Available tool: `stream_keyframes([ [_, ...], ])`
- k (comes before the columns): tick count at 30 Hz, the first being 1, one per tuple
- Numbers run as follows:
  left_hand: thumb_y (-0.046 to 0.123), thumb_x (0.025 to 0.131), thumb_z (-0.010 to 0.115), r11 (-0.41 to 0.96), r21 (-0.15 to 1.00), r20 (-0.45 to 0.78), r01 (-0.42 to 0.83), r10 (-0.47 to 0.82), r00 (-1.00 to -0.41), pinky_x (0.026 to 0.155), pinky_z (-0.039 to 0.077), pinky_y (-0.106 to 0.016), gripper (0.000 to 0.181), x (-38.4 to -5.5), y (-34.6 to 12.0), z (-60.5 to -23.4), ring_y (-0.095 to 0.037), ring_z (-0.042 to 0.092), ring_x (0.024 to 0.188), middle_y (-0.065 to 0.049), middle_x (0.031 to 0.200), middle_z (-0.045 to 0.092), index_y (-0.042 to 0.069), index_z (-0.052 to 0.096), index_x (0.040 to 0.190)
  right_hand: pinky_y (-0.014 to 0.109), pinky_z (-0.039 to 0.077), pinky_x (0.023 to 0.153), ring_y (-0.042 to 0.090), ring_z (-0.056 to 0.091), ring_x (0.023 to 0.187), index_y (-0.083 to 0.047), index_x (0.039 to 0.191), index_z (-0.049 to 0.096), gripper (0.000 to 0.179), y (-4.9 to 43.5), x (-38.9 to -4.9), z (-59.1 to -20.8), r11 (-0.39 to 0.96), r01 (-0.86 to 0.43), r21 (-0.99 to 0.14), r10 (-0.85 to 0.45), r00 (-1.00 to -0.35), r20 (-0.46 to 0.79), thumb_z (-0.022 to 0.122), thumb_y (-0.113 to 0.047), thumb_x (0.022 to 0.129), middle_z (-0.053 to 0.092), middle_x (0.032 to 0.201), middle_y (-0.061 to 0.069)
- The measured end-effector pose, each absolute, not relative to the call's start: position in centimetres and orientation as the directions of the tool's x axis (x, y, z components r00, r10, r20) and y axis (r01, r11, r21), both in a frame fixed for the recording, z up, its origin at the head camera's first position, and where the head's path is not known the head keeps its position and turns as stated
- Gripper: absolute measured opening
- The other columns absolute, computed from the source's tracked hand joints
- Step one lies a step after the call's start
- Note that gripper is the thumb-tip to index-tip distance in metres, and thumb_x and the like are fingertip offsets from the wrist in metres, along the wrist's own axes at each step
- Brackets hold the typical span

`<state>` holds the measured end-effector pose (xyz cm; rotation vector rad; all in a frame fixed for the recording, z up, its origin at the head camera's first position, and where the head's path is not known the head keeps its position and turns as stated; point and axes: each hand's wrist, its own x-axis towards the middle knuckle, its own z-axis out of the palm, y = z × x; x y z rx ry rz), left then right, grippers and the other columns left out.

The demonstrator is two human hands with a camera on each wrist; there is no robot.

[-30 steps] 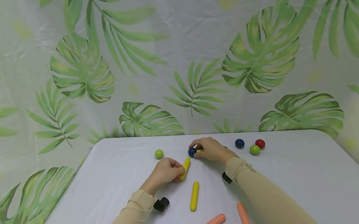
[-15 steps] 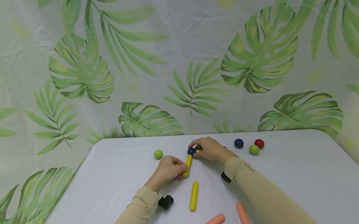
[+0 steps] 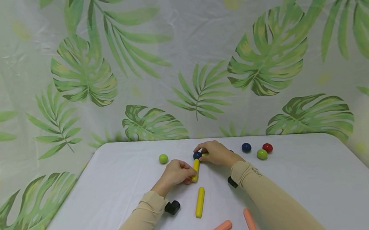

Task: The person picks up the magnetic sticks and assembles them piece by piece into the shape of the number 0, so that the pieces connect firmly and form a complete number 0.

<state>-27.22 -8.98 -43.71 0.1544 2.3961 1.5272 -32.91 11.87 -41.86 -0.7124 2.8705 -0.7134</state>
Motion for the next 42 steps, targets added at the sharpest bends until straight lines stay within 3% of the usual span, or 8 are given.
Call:
stream_keyframes([
  [16,0.016,0.093,0.082,0.467,0.884,-0.181,-0.039,0.263,-0.948,0.060,0.060,-0.023,0.017,-27.4,-8.9,-43.5,-0.009,0.068,0.061,-0.004,0.075,0.076,0.001,0.075,0.097,0.046,0.058,0.103,0.025,0.073,0.111,-0.016,0.139,0.070,0.039,12.3,-33.2,-41.9,0.759,-0.417,-0.500,-0.490,-0.872,-0.017,0.077,-0.017,0.101,0.079,0.122,0.013],
  [28,0.018,0.096,0.080,0.489,0.871,-0.195,-0.047,0.258,-0.946,0.060,0.059,-0.022,0.016,-27.6,-8.9,-43.5,-0.010,0.067,0.062,-0.005,0.077,0.074,0.003,0.074,0.099,0.052,0.055,0.107,0.035,0.067,0.126,-0.010,0.141,0.068,0.036,16.0,-32.6,-39.6,0.772,-0.384,-0.507,-0.464,-0.885,-0.036,0.069,-0.021,0.107,0.073,0.131,0.017],
  [34,0.018,0.099,0.076,0.488,0.873,-0.168,-0.024,0.252,-0.953,0.061,0.059,-0.024,0.018,-28.0,-8.8,-43.5,-0.012,0.068,0.063,-0.007,0.079,0.074,0.004,0.070,0.109,0.052,0.055,0.106,0.034,0.067,0.124,-0.009,0.141,0.067,0.035,19.1,-32.4,-38.8,0.777,-0.379,-0.503,-0.431,-0.902,0.015,0.067,-0.021,0.108,0.074,0.125,0.013],
  [42,0.016,0.102,0.072,0.474,0.880,-0.107,0.014,0.228,-0.968,0.067,0.061,-0.028,0.028,-29.1,-8.5,-43.3,-0.017,0.071,0.071,-0.013,0.095,0.072,0.005,0.067,0.127,0.054,0.056,0.100,0.037,0.069,0.118,-0.005,0.137,0.068,0.035,23.0,-31.6,-38.0,0.830,-0.352,-0.433,-0.373,-0.927,0.039,0.069,-0.020,0.106,0.074,0.123,0.019],
])
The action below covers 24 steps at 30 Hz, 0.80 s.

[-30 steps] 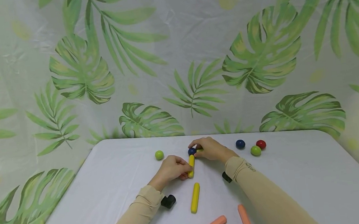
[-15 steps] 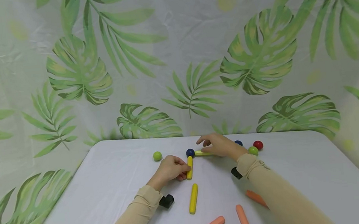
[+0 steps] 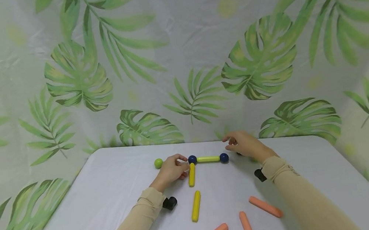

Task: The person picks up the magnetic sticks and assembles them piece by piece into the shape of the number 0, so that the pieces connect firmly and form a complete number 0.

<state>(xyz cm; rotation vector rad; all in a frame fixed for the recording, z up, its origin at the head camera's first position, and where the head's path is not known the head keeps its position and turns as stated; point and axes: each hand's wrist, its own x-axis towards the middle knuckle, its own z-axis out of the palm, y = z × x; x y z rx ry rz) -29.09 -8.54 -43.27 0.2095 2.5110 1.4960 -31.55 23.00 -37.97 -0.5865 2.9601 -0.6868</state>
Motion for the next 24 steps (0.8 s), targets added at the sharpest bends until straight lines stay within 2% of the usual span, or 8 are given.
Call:
stream_keyframes([
  [11,0.020,0.105,0.071,0.453,0.891,-0.107,0.011,0.234,-0.966,0.070,0.062,-0.028,0.041,-31.0,-8.1,-43.9,-0.017,0.071,0.074,-0.014,0.104,0.071,0.010,0.062,0.143,0.057,0.056,0.094,0.038,0.068,0.110,-0.004,0.134,0.071,0.035,26.1,-30.7,-38.7,0.913,-0.235,-0.334,-0.256,-0.967,-0.018,0.073,-0.021,0.104,0.072,0.120,0.021],
  [18,0.022,0.105,0.071,0.456,0.889,-0.099,0.031,0.257,-0.961,0.069,0.061,-0.027,0.042,-31.4,-8.0,-43.7,-0.016,0.071,0.075,-0.015,0.106,0.072,0.010,0.064,0.145,0.057,0.058,0.090,0.037,0.069,0.109,-0.006,0.137,0.070,0.040,26.3,-31.0,-39.5,0.927,-0.206,-0.312,-0.230,-0.972,-0.043,0.076,-0.023,0.101,0.073,0.120,0.021],
  [24,0.025,0.105,0.072,0.475,0.879,-0.096,0.048,0.274,-0.957,0.065,0.060,-0.027,0.042,-31.9,-7.7,-43.7,-0.015,0.070,0.072,-0.014,0.103,0.072,0.012,0.065,0.144,0.049,0.058,0.081,0.028,0.069,0.095,-0.007,0.137,0.069,0.042,26.5,-31.4,-40.1,0.928,-0.178,-0.326,-0.206,-0.977,-0.053,0.077,-0.022,0.100,0.074,0.112,0.017],
])
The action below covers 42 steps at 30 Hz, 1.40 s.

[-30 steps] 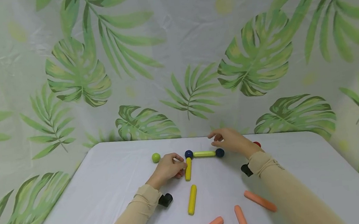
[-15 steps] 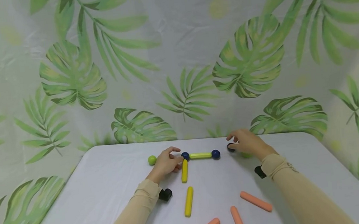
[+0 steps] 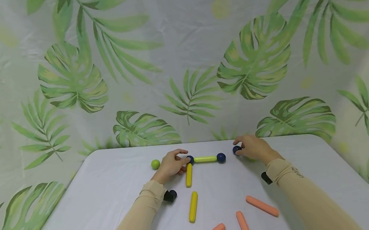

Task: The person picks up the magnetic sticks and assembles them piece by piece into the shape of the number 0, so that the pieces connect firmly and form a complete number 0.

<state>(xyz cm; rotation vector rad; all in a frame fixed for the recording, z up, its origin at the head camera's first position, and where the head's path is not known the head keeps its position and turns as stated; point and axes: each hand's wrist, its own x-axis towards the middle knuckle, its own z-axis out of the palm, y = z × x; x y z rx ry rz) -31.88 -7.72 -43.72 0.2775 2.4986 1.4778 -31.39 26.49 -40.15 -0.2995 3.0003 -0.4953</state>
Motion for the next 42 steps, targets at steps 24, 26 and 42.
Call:
stream_keyframes([
  [24,0.021,0.104,0.073,0.494,0.865,-0.072,0.087,0.294,-0.953,0.060,0.058,-0.027,0.028,-32.2,-6.4,-43.4,-0.014,0.068,0.069,-0.009,0.094,0.073,0.010,0.074,0.129,0.045,0.056,0.078,0.022,0.067,0.086,-0.007,0.130,0.072,0.033,26.0,-29.8,-39.5,0.914,-0.218,-0.342,-0.224,-0.974,0.024,0.078,-0.020,0.100,0.074,0.103,0.012],
  [26,0.022,0.104,0.073,0.494,0.865,-0.072,0.085,0.291,-0.954,0.060,0.058,-0.027,0.028,-32.3,-6.4,-43.6,-0.014,0.068,0.069,-0.009,0.093,0.073,0.010,0.075,0.129,0.045,0.057,0.079,0.022,0.068,0.086,-0.007,0.130,0.072,0.034,25.9,-29.6,-39.4,0.907,-0.235,-0.349,-0.236,-0.971,0.041,0.078,-0.021,0.100,0.075,0.103,0.012],
  [42,0.022,0.104,0.073,0.490,0.867,-0.067,0.088,0.289,-0.955,0.059,0.056,-0.026,0.027,-32.8,-6.2,-43.8,-0.014,0.066,0.065,-0.009,0.090,0.072,0.009,0.075,0.128,0.047,0.058,0.087,0.024,0.069,0.096,-0.010,0.126,0.074,0.031,23.6,-27.3,-39.8,0.855,-0.337,-0.395,-0.323,-0.941,0.103,0.081,-0.021,0.098,0.076,0.099,0.006],
])
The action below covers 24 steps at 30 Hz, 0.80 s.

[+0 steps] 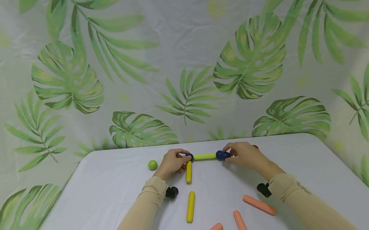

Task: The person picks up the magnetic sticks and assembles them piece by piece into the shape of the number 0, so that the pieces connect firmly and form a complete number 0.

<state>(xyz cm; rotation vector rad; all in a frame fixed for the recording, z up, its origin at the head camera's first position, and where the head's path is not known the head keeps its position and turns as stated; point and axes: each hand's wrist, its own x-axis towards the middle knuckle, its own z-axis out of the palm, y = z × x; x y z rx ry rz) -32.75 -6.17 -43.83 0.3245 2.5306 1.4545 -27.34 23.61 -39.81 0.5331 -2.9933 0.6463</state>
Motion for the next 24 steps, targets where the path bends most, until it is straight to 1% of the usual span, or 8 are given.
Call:
stream_keyframes([
  [3,0.021,0.104,0.073,0.490,0.867,-0.068,0.085,0.286,-0.956,0.058,0.056,-0.025,0.027,-32.9,-6.1,-43.9,-0.013,0.066,0.066,-0.008,0.090,0.072,0.009,0.075,0.128,0.046,0.059,0.089,0.025,0.070,0.098,-0.010,0.125,0.074,0.031,22.9,-26.7,-39.9,0.840,-0.347,-0.417,-0.334,-0.936,0.107,0.081,-0.021,0.097,0.076,0.099,0.005],
  [6,0.022,0.104,0.074,0.494,0.866,-0.074,0.078,0.280,-0.957,0.058,0.055,-0.025,0.027,-33.0,-6.1,-44.0,-0.012,0.066,0.066,-0.007,0.091,0.071,0.010,0.075,0.128,0.046,0.060,0.090,0.026,0.072,0.101,-0.010,0.127,0.074,0.032,22.0,-26.1,-40.0,0.829,-0.343,-0.442,-0.339,-0.936,0.092,0.081,-0.023,0.098,0.077,0.102,0.005],
  [9,0.022,0.104,0.074,0.496,0.865,-0.075,0.076,0.276,-0.958,0.057,0.055,-0.024,0.027,-33.2,-6.0,-44.1,-0.012,0.066,0.066,-0.007,0.091,0.071,0.010,0.075,0.128,0.044,0.061,0.090,0.023,0.073,0.102,-0.011,0.126,0.074,0.032,21.0,-25.6,-40.2,0.823,-0.336,-0.458,-0.342,-0.937,0.072,0.081,-0.024,0.098,0.078,0.103,0.003],
  [15,0.023,0.103,0.074,0.516,0.854,-0.080,0.069,0.261,-0.962,0.057,0.054,-0.024,0.027,-33.2,-5.9,-44.0,-0.012,0.065,0.066,-0.007,0.092,0.071,0.012,0.076,0.128,0.036,0.060,0.084,0.016,0.071,0.093,-0.013,0.124,0.075,0.031,19.2,-24.9,-40.8,0.801,-0.360,-0.478,-0.380,-0.923,0.059,0.084,-0.023,0.095,0.076,0.096,-0.002],
  [21,0.025,0.103,0.074,0.520,0.852,-0.087,0.061,0.254,-0.963,0.057,0.054,-0.025,0.027,-33.2,-5.8,-43.8,-0.013,0.064,0.065,-0.007,0.091,0.070,0.013,0.076,0.127,0.030,0.058,0.079,0.009,0.067,0.087,-0.014,0.123,0.076,0.032,17.6,-24.2,-41.0,0.779,-0.340,-0.527,-0.389,-0.921,0.018,0.086,-0.023,0.094,0.076,0.095,-0.004],
  [24,0.024,0.103,0.075,0.510,0.857,-0.079,0.067,0.259,-0.963,0.057,0.054,-0.025,0.027,-33.1,-5.8,-43.8,-0.013,0.065,0.065,-0.007,0.091,0.071,0.012,0.076,0.127,0.027,0.056,0.074,0.007,0.066,0.083,-0.013,0.122,0.076,0.032,16.9,-23.9,-41.2,0.756,-0.347,-0.555,-0.409,-0.912,0.012,0.086,-0.022,0.093,0.076,0.093,-0.004],
])
